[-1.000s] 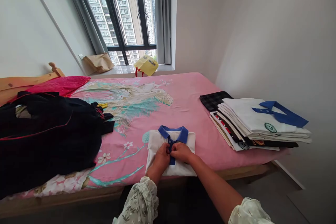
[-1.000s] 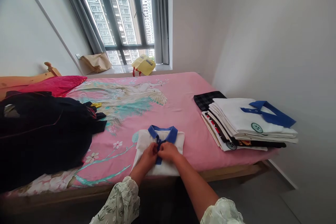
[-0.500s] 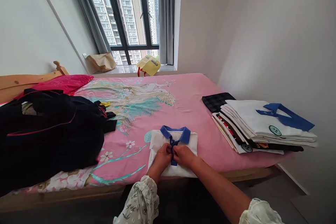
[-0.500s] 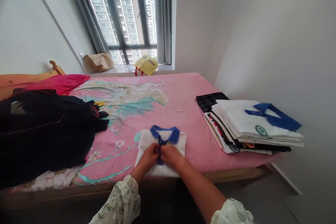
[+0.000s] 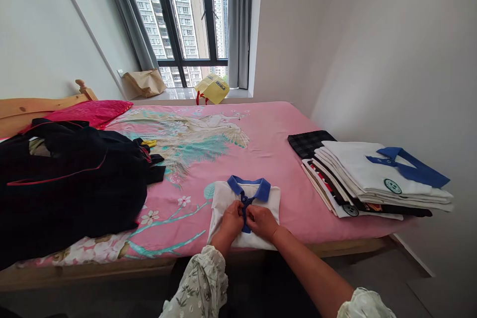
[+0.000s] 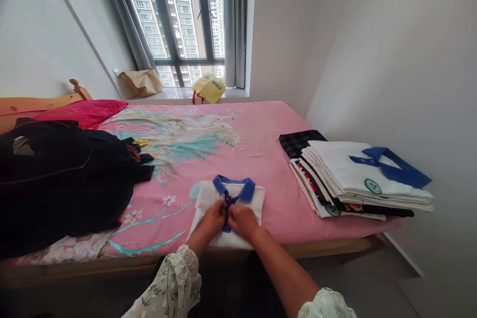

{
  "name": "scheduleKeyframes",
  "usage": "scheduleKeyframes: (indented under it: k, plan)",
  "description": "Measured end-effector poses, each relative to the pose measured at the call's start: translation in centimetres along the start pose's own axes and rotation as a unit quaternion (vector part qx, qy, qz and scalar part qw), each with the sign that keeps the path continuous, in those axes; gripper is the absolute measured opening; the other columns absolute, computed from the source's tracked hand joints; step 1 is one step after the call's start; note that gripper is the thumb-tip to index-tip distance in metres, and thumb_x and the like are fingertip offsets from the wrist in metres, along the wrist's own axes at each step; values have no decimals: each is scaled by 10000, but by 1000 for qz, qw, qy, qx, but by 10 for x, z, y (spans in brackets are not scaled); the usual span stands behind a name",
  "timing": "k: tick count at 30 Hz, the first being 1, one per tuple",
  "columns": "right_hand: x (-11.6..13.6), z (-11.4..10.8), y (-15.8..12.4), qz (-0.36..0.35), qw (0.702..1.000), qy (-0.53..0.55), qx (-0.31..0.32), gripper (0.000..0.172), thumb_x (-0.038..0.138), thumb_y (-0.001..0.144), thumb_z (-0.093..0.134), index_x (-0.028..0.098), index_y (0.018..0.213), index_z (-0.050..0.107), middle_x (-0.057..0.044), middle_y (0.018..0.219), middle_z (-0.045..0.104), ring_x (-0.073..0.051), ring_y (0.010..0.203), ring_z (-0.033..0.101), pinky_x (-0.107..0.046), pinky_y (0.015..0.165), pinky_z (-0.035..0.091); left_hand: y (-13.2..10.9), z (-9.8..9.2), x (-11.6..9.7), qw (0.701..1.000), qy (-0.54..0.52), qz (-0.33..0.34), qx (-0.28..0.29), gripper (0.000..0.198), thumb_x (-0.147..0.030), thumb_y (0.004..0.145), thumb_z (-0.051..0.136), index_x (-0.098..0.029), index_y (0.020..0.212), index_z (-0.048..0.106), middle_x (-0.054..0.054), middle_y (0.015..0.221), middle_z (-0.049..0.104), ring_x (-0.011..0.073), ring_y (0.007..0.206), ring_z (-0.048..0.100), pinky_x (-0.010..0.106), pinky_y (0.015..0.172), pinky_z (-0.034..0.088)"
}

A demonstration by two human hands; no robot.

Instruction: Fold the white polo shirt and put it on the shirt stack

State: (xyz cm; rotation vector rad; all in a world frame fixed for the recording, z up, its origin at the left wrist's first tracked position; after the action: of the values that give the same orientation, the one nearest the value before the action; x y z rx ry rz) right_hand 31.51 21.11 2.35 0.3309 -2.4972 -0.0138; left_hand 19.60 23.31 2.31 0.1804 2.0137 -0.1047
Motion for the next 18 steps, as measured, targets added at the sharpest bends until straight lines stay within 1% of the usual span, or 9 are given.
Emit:
scheduleKeyframes:
  k: [3,6,12,16,18]
  plan:
    - [-6,-2,9,41,998,40,27,87,172,718,517,163,729,603,-12,709,618,-121,658,531,-215,596,329,-2,-2,-1,1000,-8,6,21,262,-35,615,532,-169,832,588,-32,654,546,106,619,508,220,613,411]
    - [-10,-2,16,73,992,80,62,85,166,686,535,155,703,617,4,652,602,-104,608,520,-195,542,321,-2,-4,-2,999,-7,2,31,255,-46,604,541,-167,826,577,-48,630,533,95,593,501,205,580,400]
    - [-12,-3,17,115,982,120,91,73,166,647,545,152,668,614,22,561,549,-96,557,490,-197,519,306,0,-1,-2,1000,25,-3,17,267,-21,587,544,-159,812,588,-30,635,530,108,607,484,224,583,373]
    - [-14,0,21,148,973,141,104,64,177,652,546,146,642,602,26,519,516,-88,519,461,-200,502,297,-3,3,-4,999,39,0,18,315,-81,575,620,-160,877,576,-33,657,530,115,613,486,228,568,352]
    - [-16,3,24,160,969,155,110,79,183,657,548,141,598,579,33,492,484,-78,490,425,-201,483,283,-6,4,-4,999,49,-2,8,352,-115,560,660,-162,896,568,-30,682,535,121,630,491,232,573,343]
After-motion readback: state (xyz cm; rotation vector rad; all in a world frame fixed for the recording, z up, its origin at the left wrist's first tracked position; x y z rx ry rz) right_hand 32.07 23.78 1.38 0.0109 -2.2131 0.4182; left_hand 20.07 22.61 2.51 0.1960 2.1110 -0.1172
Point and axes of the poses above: each hand's wrist, its own y-axis towards the middle knuckle, its own z-axis out of the palm, x = y × z, the point moved 6 cm from there along y, towards the middle knuckle
